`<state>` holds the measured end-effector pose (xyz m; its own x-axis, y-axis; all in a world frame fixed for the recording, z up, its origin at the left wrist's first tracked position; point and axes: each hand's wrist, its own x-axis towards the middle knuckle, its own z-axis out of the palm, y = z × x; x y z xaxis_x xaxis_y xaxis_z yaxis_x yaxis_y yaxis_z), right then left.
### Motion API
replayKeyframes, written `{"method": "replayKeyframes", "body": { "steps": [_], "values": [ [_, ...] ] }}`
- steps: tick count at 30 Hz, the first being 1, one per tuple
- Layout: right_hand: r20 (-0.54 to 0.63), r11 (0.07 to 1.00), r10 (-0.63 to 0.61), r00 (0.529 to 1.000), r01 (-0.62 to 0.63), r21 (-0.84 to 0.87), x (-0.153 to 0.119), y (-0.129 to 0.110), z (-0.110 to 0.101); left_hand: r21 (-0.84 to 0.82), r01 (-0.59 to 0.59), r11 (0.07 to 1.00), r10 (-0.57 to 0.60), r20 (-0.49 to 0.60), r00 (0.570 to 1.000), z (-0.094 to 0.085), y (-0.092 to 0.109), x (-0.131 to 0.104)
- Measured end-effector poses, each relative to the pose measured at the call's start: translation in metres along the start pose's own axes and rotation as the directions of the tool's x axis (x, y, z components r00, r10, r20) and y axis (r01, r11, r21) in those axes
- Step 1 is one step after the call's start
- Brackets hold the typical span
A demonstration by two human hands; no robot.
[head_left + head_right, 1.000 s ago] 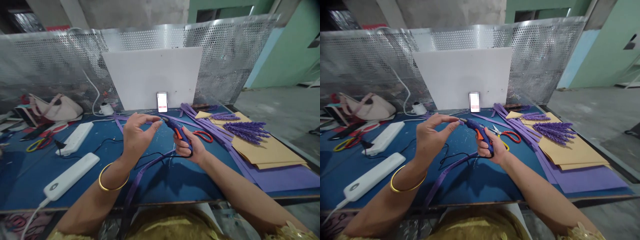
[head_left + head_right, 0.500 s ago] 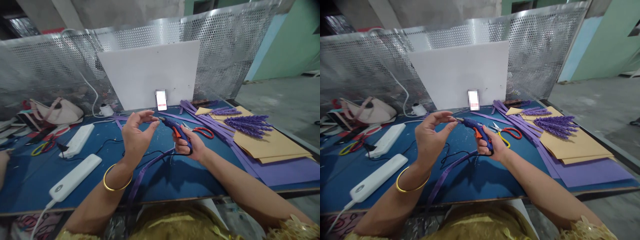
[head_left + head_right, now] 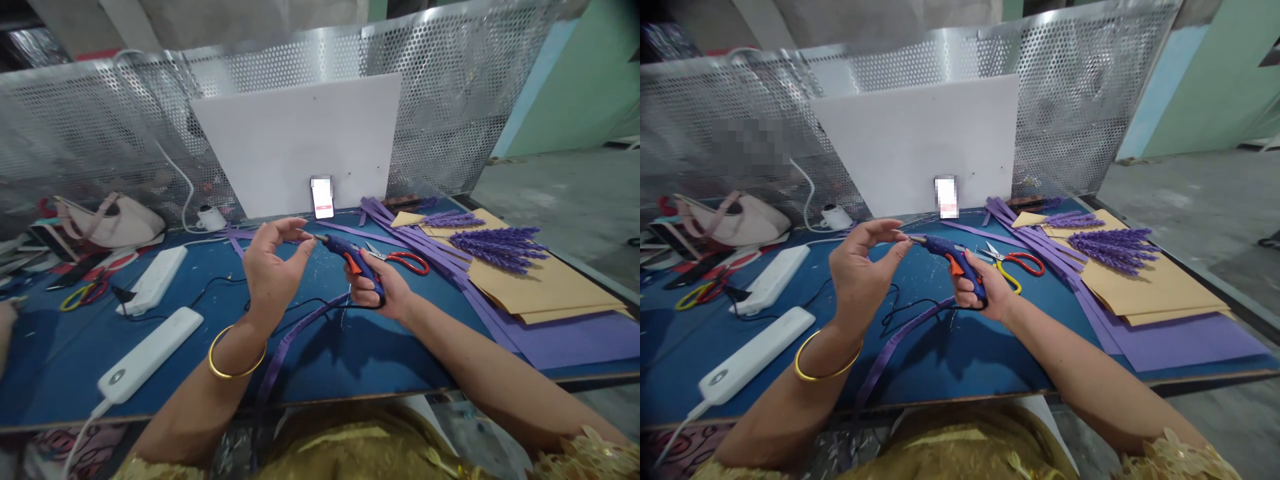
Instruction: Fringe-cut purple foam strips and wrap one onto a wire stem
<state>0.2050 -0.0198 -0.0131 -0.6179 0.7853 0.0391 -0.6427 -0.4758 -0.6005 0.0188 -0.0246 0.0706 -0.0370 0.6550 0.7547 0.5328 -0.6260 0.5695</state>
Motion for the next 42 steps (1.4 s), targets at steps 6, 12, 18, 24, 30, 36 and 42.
{"method": "replayKeyframes", "body": {
  "steps": [6,12,18,24,30,36,42],
  "values": [
    [0.015,1.0,-0.002,1.0,0.002,-0.004,0.0,0.0,-0.002,-0.025,-0.006,1.0,0.006,0.0,1.0,0.0,-0.003,-0.001],
    [0.032,1.0,-0.012,0.999,0.012,-0.008,0.001,0.002,-0.006,-0.048,0.014,0.999,-0.014,0.008,1.0,-0.002,-0.003,-0.001],
    [0.029,1.0,-0.011,1.0,0.011,-0.019,0.001,0.002,-0.01,-0.207,0.112,0.972,-0.103,0.055,0.993,-0.003,-0.005,-0.001],
    [0.019,1.0,0.003,1.0,-0.003,-0.029,0.002,0.001,-0.011,-0.463,0.312,0.83,-0.27,0.155,0.95,-0.004,-0.013,0.001],
    [0.0,0.999,0.009,1.0,-0.009,-0.046,0.002,0.001,-0.013,-0.575,0.394,0.717,-0.356,0.184,0.916,-0.011,-0.015,0.006],
    [-0.03,0.998,-0.014,0.999,0.012,-0.061,0.002,0.002,-0.012,-0.61,0.333,0.719,-0.393,0.039,0.919,-0.027,-0.022,0.016],
    [-0.061,0.996,-0.022,0.998,0.017,-0.082,0.002,0.002,-0.014,-0.562,0.291,0.774,-0.436,-0.14,0.889,-0.057,-0.041,0.035]
  ]
}}
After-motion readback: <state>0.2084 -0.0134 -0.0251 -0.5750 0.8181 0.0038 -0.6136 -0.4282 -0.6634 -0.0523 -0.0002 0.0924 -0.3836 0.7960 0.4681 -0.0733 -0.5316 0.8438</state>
